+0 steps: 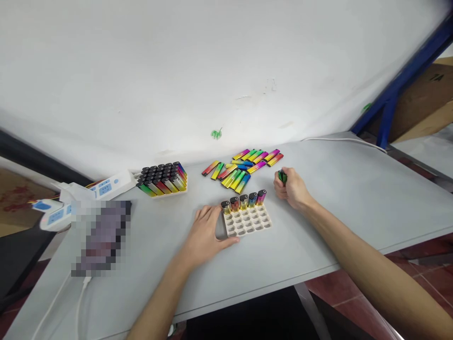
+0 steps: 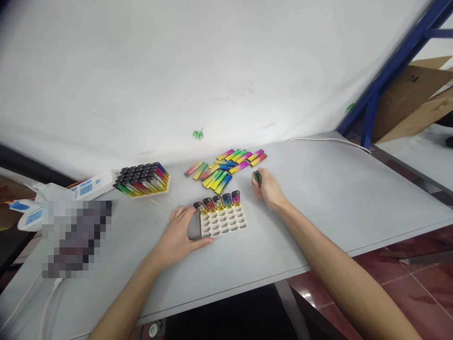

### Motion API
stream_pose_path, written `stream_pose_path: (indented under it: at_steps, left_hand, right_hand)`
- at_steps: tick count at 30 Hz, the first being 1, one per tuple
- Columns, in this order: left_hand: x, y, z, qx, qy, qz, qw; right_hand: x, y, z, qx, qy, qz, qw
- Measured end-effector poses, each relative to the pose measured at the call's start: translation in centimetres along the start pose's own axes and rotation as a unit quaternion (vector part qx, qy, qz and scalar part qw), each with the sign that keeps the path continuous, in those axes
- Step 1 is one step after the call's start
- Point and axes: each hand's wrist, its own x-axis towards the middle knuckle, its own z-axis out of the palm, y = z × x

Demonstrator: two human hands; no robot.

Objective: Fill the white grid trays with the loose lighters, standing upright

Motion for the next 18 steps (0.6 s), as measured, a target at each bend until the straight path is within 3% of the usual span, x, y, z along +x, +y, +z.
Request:
stream_pose_path:
  at_steps: [5, 8, 11, 14, 16, 18]
  left_hand:
    - [0.1, -0.1, 0.1, 0.007, -0.004, 0.005, 1.000]
    - [0.1, -0.2, 0.2, 0.012, -0.001, 0.013, 1.000]
    - [0.2, -0.4, 0.2, 0.012, 0.002, 0.020, 1.000]
    - [0.3, -0.4, 0.3, 0.007, 0.003, 0.020, 1.000]
    - [0.3, -0.4, 0.3, 0.004, 0.002, 0.019, 1.000]
    - [0.3, -0.3, 0.3, 0.002, 0.001, 0.017, 1.000]
  right_hand:
    - [-0.2, 0.1, 0.0, -0.047, 0.036, -0.050, 0.997]
    - [-0.5, -0.5, 0.0, -0.114, 0.018, -0.115, 0.987]
    - [-1.1, -1.8, -0.2, -0.203, 0.004, -0.163, 0.966]
    - [-2.4, -3.8, -0.6, -0.285, 0.043, -0.252, 0.924]
    - [-3.7, -5.3, -0.6, -0.307, 0.076, -0.293, 0.902]
    - [-5.3, -6.7, -0.2, -0.288, 0.073, -0.310, 0.903]
